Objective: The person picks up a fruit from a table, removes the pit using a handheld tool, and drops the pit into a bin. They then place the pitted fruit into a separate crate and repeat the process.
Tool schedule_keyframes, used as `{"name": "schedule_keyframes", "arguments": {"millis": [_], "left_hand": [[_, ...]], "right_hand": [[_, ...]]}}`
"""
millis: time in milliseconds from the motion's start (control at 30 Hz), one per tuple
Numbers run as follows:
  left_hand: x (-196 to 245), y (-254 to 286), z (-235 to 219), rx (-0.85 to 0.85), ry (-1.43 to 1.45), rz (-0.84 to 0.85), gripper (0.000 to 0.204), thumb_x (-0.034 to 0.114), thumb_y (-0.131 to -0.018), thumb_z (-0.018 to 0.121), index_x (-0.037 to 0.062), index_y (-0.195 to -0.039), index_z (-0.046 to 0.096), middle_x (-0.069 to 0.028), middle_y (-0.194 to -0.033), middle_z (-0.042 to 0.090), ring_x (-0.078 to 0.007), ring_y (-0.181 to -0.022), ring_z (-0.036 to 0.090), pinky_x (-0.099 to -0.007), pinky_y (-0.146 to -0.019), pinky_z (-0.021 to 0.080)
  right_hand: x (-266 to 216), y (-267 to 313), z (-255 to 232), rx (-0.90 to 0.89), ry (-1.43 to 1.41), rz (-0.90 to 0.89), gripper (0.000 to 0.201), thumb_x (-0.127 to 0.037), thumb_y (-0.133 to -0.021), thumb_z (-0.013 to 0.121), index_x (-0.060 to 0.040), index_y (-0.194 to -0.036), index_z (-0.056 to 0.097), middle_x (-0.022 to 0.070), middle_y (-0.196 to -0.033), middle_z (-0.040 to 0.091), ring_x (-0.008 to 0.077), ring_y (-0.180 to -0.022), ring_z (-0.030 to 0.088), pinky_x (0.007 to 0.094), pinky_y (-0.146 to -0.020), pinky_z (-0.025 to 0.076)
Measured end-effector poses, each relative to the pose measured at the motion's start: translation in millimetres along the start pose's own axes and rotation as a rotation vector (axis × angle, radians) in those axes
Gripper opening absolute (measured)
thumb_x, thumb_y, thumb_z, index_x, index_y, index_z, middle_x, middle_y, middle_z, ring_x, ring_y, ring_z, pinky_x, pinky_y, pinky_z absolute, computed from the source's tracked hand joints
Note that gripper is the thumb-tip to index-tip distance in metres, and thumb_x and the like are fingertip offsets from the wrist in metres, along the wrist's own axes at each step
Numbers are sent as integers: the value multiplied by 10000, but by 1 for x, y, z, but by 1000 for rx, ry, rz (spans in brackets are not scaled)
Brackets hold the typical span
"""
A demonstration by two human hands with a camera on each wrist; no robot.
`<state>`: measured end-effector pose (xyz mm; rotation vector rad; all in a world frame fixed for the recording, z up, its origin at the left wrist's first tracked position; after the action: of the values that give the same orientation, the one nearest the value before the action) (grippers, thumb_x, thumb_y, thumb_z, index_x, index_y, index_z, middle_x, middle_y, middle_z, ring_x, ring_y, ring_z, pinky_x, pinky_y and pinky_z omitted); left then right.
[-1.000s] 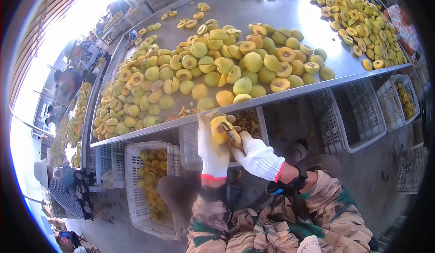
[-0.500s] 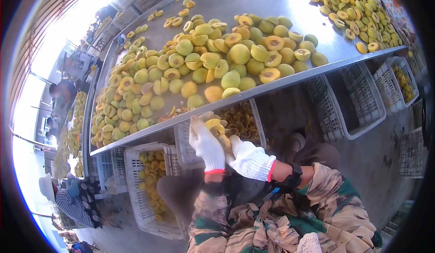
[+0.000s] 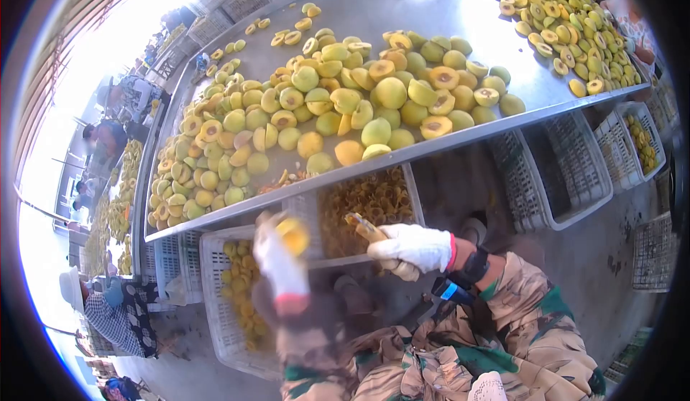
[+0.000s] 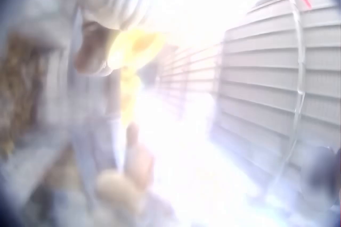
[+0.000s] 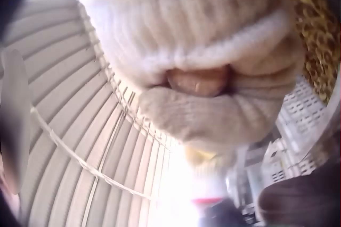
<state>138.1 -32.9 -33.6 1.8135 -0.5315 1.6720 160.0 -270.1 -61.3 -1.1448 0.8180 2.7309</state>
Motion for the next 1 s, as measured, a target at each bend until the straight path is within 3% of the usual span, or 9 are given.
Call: {"name": "schedule_keyframes", "arguments": {"millis": [33,133,167,300,500,633,733,867,1000], "left_hand": [[23,9,-27,90,27,166,405,357,-1014,471,6,-1068,667,-92,-944,684,-169,-824,639,-271,-694,528],[59,-1,-102,424,-1188,180,394,374,-935,597,73,-1186,632,-189,-1197,617,-343,-1050,608,-439,-927,480],[76,1,-95,486,-1243,331,443,373,-903,641,63,-1219,616,-195,-1269,577,-362,-1145,565,-444,-974,461],[124,-17,48,-11,-940,803,485,265,-852,684,59,-1280,584,-189,-1282,572,-365,-1214,518,-429,-1035,415],[104,-32,267,-659,-1448,1416,419,71,-844,540,177,-1247,587,-119,-1349,526,-306,-1257,491,-418,-995,443],[79,-57,284,-831,-1617,1008,480,58,-838,567,207,-1294,539,-134,-1292,563,-329,-1154,564,-435,-957,472],[83,-72,246,-741,-1322,698,449,49,-844,599,129,-1279,520,-148,-1232,589,-329,-1065,614,-426,-929,501],[68,-70,176,-778,31,84,375,182,-967,564,-24,-1267,474,-184,-1237,587,-337,-1095,611,-459,-884,553],[37,-22,139,-800,656,-355,493,378,-1008,498,-46,-1260,483,-218,-1177,615,-380,-1057,627,-530,-858,557]], "right_hand": [[2,2,-6,120,113,3,208,-268,-933,604,-120,-886,467,-39,-587,423,52,-433,402,235,-382,328],[1,5,-1,81,178,-10,239,-301,-932,603,-93,-908,487,-3,-685,508,87,-498,484,261,-429,416],[1,4,0,60,180,-18,250,-310,-931,606,-92,-914,486,-3,-686,508,88,-501,483,260,-430,415],[-25,22,-3,85,191,-149,286,-334,-939,598,-82,-943,462,-3,-671,493,92,-474,468,256,-418,388],[-42,47,-34,207,41,-234,267,-308,-950,600,-67,-1011,503,-5,-611,502,83,-439,456,248,-420,379],[-40,51,-44,266,64,-229,287,-317,-937,614,-64,-1029,515,6,-611,521,86,-443,468,249,-431,389],[-47,51,-40,270,77,-235,289,-316,-936,605,-62,-1039,513,9,-607,520,91,-441,470,251,-429,389],[-47,42,-28,283,122,-227,280,-295,-941,583,-59,-1070,506,16,-613,521,105,-436,479,256,-419,383],[-49,25,-5,278,187,-240,267,-269,-951,578,-60,-1099,503,21,-634,527,116,-438,488,270,-413,396]]}}
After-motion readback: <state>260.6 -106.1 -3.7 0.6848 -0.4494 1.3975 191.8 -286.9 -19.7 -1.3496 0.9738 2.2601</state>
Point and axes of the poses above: each hand's wrist, its own y-axis away from the middle knuckle, its own z-axis out of the palm, x = y × z, the point moved 8 cm from there along -y, towards the middle knuckle
